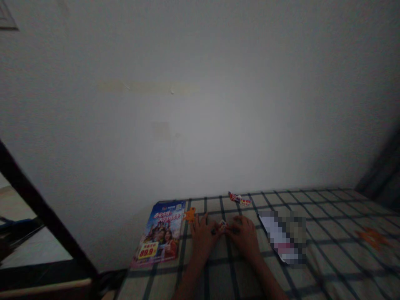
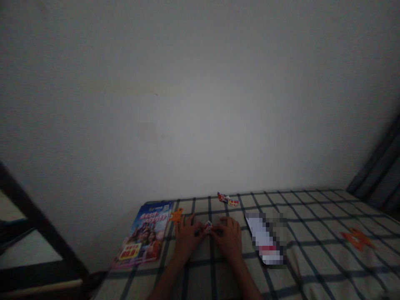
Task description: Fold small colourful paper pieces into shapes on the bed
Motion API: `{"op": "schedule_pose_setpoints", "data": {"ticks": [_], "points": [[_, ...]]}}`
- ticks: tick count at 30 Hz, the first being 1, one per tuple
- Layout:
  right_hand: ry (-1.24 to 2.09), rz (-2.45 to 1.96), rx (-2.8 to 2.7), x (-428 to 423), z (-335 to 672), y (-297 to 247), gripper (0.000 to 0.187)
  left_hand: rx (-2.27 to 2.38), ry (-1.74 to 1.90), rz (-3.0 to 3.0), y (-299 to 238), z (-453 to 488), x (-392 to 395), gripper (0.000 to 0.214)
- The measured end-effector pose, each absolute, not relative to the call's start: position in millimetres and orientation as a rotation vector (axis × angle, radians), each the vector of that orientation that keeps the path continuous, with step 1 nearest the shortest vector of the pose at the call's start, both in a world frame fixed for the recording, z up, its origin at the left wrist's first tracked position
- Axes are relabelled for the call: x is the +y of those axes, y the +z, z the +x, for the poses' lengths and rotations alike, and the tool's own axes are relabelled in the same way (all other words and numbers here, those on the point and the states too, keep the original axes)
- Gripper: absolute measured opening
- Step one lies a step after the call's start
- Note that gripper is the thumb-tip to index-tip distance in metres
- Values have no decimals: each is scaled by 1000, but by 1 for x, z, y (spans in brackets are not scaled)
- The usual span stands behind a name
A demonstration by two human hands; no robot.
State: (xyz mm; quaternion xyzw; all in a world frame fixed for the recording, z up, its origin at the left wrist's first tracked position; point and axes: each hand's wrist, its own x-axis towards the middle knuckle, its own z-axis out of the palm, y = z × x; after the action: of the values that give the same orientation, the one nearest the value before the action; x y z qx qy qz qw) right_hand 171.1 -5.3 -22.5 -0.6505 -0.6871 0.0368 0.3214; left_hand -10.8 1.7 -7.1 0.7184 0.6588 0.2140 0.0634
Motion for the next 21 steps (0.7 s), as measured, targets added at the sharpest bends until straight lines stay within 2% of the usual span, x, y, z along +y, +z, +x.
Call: {"op": "schedule_pose_setpoints", "data": {"ticks": [12,18,21], "points": [[11,-1671,-1786,1,168,-26,12,2037,658,2154,-3,-4,1,43],[24,-1622,-1784,3,172,-30,6,1934,623,2148,1,-16,2,32],[40,-1621,-1796,6,175,-33,8,1883,595,2119,5,-22,2,29]]}}
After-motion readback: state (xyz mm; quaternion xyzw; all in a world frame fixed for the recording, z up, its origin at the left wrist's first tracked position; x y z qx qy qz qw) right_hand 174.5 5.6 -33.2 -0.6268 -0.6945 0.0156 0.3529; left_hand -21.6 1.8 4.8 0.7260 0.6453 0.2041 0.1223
